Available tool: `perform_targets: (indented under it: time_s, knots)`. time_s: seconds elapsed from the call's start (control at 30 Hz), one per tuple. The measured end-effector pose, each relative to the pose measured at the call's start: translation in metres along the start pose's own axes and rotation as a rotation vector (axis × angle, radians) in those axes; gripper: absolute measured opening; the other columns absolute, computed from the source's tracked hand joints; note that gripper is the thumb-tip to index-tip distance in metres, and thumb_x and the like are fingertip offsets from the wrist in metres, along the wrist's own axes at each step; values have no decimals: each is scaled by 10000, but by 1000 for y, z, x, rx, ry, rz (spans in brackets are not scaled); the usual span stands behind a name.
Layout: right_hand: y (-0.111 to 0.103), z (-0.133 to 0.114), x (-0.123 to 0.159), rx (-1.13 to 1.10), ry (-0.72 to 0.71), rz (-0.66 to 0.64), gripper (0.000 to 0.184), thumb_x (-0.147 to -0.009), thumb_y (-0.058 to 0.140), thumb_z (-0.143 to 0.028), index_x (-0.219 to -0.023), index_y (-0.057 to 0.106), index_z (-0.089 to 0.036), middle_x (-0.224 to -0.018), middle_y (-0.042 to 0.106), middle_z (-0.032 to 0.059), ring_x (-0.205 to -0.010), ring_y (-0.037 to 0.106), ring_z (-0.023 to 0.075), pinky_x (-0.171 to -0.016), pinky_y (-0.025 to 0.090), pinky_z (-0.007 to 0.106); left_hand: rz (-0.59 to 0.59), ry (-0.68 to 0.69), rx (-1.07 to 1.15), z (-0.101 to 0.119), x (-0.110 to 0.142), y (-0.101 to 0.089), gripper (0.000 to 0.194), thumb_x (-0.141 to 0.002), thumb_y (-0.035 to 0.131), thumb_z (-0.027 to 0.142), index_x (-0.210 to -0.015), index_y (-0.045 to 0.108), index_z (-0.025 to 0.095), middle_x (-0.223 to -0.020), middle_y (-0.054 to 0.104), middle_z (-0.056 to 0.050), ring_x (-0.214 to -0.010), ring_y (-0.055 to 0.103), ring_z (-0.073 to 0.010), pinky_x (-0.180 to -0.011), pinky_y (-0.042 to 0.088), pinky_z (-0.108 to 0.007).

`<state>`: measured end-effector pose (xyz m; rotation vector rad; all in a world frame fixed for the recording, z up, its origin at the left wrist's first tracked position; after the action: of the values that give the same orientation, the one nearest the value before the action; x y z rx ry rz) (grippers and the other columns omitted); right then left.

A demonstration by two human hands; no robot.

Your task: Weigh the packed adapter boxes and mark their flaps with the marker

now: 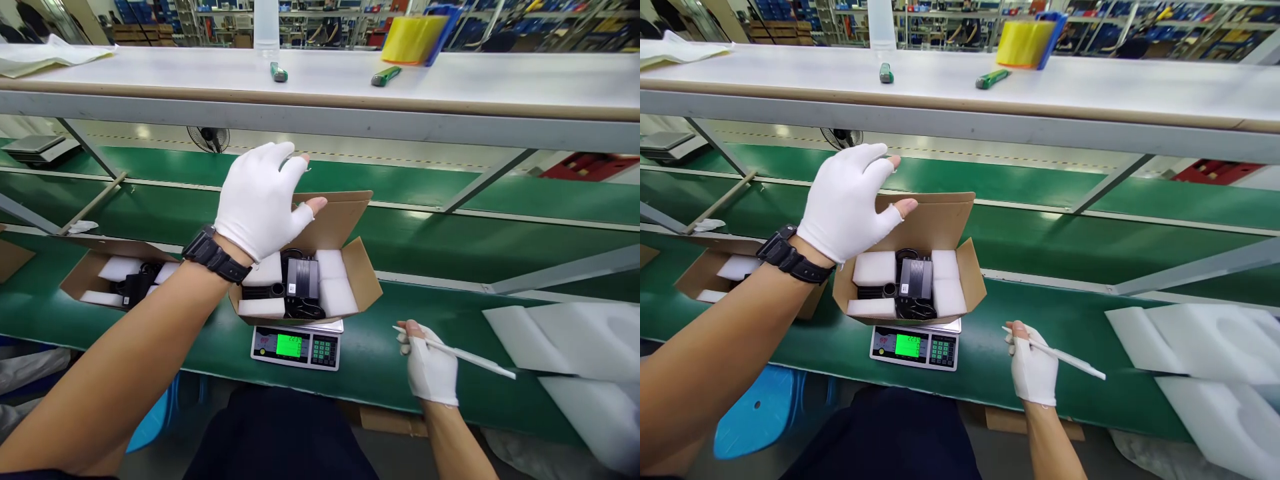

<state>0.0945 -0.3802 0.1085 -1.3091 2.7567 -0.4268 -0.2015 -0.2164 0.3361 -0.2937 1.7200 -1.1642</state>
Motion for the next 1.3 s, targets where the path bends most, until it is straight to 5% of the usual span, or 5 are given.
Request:
perform_targets:
  time_s: [0.27,0.5,0.63,0.77,1.3]
  knots:
    - [-2,-54,5,32,-196,34,558,-818,603,-699,-907,645,-150,-705,638,40,-601,551,160,-613,456,309,-152,-65,-2,64,93,-6,371,-907,565,488,-1066,652,164,-895,587,-91,-853,537,-287,-733,436,-437]
    - [39,-118,33,82,-481,-301,351,-840,665,-531,-908,650,-188,-758,675,44,-675,633,193,-617,510,294,28,-255,182,119,202,63,357,-817,633,249,-1153,634,127,-1026,593,-110,-947,524,-301,-805,465,-466]
    - [103,-126,22,194,-377,-702,350,-868,576,-543,-873,643,-200,-812,704,52,-708,647,197,-663,512,306,188,-281,189,120,212,86,307,-878,549,238,-1149,649,132,-1044,613,-101,-980,531,-295,-865,440,-465]
    - [143,-123,8,318,-335,-729,403,-908,438,-563,-776,582,-209,-658,666,29,-589,603,192,-654,465,335,252,-238,202,116,212,94,277,-895,515,204,-1122,663,147,-990,629,-74,-927,539,-259,-885,430,-429]
    - [150,-117,11,448,-364,-690,417,-915,364,-533,-813,613,-214,-726,700,48,-740,657,247,-682,445,353,246,-228,250,116,209,94,288,-861,519,166,-1114,652,135,-916,627,-72,-817,538,-233,-808,446,-418]
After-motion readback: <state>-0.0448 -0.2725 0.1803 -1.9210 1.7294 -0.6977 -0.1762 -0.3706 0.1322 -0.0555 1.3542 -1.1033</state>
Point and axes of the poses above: each hand's wrist, its own x-axis away from the middle knuckle, its own y-axis out of the palm, z = x × y, the point moved 1 cm from there along -x, towards the middle knuckle
